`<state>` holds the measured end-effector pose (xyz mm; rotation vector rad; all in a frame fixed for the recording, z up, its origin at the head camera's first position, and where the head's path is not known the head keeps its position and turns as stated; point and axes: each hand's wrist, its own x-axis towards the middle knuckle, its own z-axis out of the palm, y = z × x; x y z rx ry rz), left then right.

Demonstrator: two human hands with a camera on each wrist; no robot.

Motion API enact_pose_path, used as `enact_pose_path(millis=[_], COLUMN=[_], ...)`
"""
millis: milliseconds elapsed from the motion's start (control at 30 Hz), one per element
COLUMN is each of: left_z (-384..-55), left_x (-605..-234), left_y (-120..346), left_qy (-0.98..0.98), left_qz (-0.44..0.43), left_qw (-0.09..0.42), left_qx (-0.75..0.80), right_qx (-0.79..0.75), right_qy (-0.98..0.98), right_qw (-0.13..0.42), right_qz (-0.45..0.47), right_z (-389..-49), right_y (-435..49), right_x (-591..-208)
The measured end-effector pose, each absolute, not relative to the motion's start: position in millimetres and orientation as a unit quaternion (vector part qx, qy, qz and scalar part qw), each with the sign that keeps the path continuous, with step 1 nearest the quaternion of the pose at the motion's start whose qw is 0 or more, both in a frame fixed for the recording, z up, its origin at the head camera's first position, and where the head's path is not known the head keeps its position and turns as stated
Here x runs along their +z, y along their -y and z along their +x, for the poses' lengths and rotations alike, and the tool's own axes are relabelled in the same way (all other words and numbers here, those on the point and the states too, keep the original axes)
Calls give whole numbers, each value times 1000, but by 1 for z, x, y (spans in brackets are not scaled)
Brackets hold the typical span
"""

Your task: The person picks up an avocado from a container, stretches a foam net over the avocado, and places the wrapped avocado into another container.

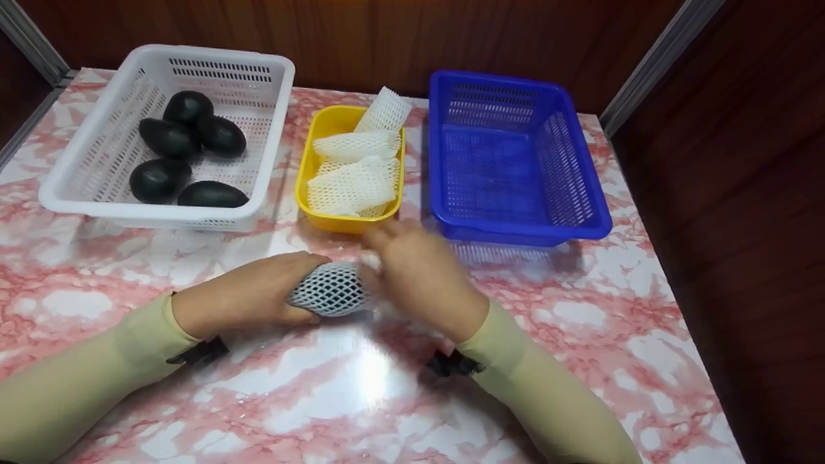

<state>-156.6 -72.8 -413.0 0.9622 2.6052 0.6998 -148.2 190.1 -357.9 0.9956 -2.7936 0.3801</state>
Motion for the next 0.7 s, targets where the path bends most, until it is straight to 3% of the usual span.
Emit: enact_pose_path(millis=[233,467,700], left_z=[-161,-161,-161], left_x=[-406,-398,-403], left_y=[80,91,93], left_qy=[-891,-918,-917], left_qz=[345,330,329], left_qw=[166,171,176], left_qx=[245,139,142], right_qx=[124,102,115], right_qy=[883,878,868], right_qw=[36,25,2], right_qz=[451,468,483], right_z=[-144,-144,-148], right_y=[-169,-167,-172], right_x=[-392,-405,-403])
